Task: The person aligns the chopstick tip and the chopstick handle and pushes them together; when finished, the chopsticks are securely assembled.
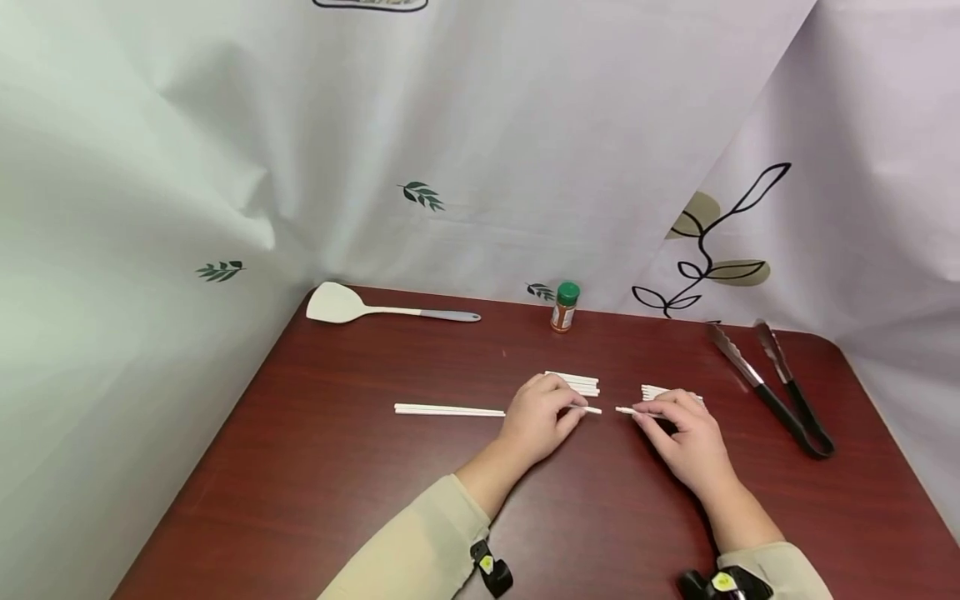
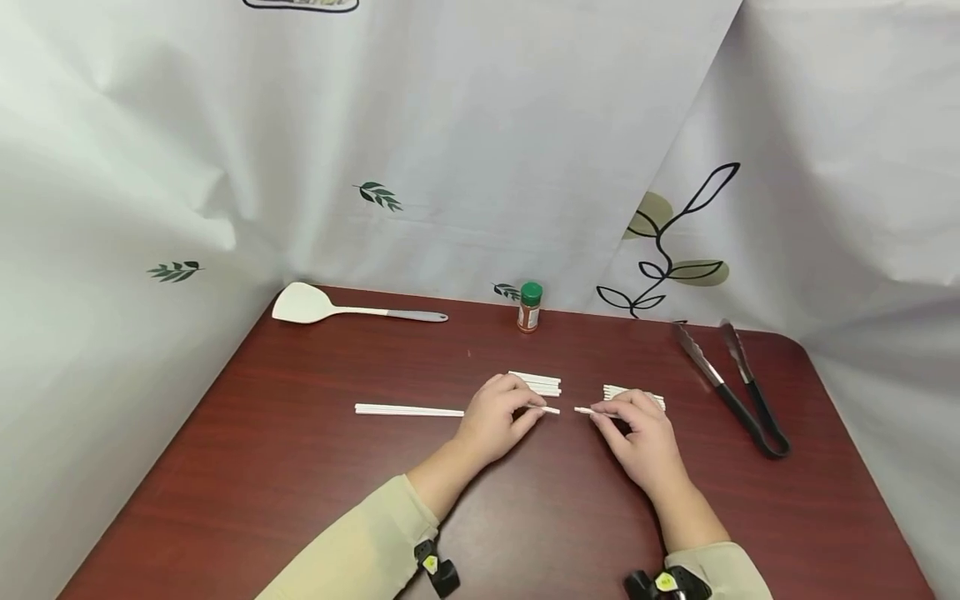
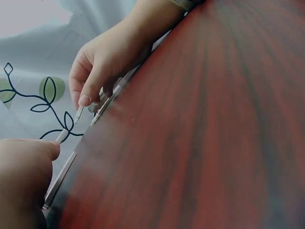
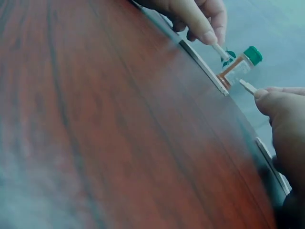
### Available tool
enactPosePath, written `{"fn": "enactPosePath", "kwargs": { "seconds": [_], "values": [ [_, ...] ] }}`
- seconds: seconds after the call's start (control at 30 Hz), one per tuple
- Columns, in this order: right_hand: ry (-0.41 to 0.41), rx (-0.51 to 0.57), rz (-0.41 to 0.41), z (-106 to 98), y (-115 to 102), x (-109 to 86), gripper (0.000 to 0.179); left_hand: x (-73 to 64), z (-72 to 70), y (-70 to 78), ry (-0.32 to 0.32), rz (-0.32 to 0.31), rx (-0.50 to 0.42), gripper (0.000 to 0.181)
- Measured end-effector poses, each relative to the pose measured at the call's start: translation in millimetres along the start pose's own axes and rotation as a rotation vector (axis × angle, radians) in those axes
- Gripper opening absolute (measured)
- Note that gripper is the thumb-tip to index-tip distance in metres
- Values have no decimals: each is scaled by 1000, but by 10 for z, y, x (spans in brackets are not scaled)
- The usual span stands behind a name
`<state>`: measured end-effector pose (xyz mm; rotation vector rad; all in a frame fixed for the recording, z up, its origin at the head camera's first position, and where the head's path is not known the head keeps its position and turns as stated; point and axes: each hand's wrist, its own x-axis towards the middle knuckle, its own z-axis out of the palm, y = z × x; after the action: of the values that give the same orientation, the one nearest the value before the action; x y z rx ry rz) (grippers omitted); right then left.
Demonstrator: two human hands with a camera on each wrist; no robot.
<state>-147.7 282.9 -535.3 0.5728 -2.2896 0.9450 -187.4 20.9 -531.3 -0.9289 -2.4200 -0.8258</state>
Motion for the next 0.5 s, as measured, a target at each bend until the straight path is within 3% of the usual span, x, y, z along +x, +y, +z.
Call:
{"fn": "enactPosePath", "kwargs": {
  "seconds": [0.27, 0.5],
  "values": [
    [15, -74, -39, -105, 192, 18, 21, 99, 79, -2, 54, -110, 176, 4],
    [21, -86, -38, -187, 273, 17, 24, 170, 123, 5, 14, -116, 214, 4]
  ]
}}
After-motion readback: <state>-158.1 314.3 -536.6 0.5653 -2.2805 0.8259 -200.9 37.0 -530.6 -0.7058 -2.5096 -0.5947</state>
